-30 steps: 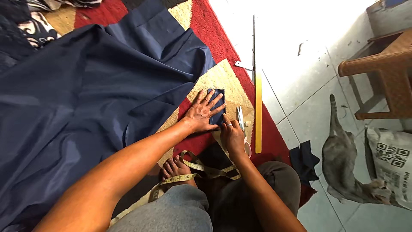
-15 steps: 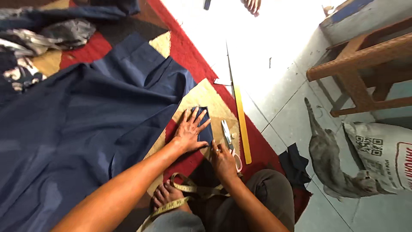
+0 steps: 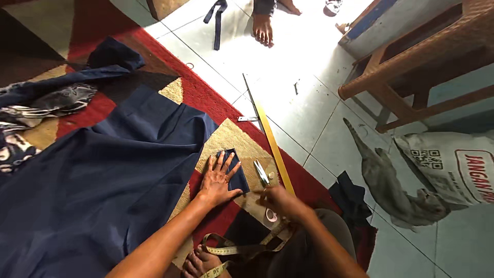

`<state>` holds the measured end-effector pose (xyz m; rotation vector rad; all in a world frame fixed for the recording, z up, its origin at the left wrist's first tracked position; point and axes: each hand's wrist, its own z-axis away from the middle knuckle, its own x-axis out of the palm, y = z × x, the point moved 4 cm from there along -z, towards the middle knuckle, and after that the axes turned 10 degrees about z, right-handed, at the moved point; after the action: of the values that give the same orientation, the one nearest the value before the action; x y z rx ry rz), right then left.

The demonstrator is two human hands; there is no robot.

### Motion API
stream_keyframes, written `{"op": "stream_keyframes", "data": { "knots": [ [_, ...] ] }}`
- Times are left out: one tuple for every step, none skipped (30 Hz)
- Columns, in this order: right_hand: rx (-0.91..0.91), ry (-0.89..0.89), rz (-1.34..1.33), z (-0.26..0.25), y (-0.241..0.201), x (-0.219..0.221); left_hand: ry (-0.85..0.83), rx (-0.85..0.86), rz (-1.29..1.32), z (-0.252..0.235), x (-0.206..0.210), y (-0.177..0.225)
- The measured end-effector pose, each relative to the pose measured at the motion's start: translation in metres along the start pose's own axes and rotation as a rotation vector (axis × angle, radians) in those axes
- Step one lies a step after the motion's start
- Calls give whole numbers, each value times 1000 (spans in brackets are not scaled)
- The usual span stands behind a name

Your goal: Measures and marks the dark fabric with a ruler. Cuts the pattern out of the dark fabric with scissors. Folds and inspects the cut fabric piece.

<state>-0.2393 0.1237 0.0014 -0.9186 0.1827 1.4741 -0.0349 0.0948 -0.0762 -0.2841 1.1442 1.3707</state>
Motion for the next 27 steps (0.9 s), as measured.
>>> {"op": "stream_keyframes", "data": {
  "knots": [
    [-23,68,-77,5,11,-28,-5,-3,-3,0,0,-1],
    [-12,142,-117,11,28,-58,-11,-8,-5,1,-1,-1],
    [16,224,-142,18,49,-90,-9,-9,-5,1,-1,-1],
    [45,321,-161,26,73,-124,-11,-11,-8,2,-2,0],
    [68,418,-210,36,97,-157,-13,-11,-15,2,-3,2],
    [93,523,-296,48,120,-189,-9,-12,-24,2,-4,2],
    [122,660,-398,58,142,-218,-4,-14,-37,2,-5,3],
    [169,827,-512,64,160,-242,-5,-21,-51,2,-5,3],
    [238,1002,-616,63,172,-261,8,-20,-59,2,-4,2],
    [308,1143,-707,54,178,-275,25,-15,-61,2,-3,1],
    [366,1225,-782,39,182,-282,48,-4,-62,2,-1,1],
    [396,1250,-832,20,184,-284,76,11,-61,2,1,2],
    [389,1227,-851,-2,185,-282,124,31,-64,1,3,1],
    [366,1172,-835,-23,182,-278,185,54,-67,0,3,0],
    [335,1087,-768,-42,176,-269,258,81,-70,0,3,-1],
    [290,988,-646,-53,166,-259,336,113,-67,1,3,-3],
    [234,892,-488,-56,157,-247,395,141,-56,2,5,-4],
    [175,816,-304,-49,153,-234,410,157,-39,3,8,-4],
    [128,760,-138,-32,155,-224,403,169,-31,3,11,-5],
    [109,715,-27,-8,163,-218,394,176,-24,1,13,-6],
    [133,673,47,22,178,-218,380,182,-18,-1,14,-7],
    [197,638,117,61,197,-222,377,189,-16,-2,14,-8],
    [276,619,181,108,215,-228,383,197,-22,-3,13,-8],
    [373,607,241,162,234,-236,390,204,-27,-3,12,-9],
    [477,599,295,223,248,-242,391,210,-34,-3,12,-10],
    [572,604,349,290,257,-243,392,217,-38,-2,12,-12],
    [661,632,413,362,262,-239,387,224,-37,-2,13,-15]
  ]
}}
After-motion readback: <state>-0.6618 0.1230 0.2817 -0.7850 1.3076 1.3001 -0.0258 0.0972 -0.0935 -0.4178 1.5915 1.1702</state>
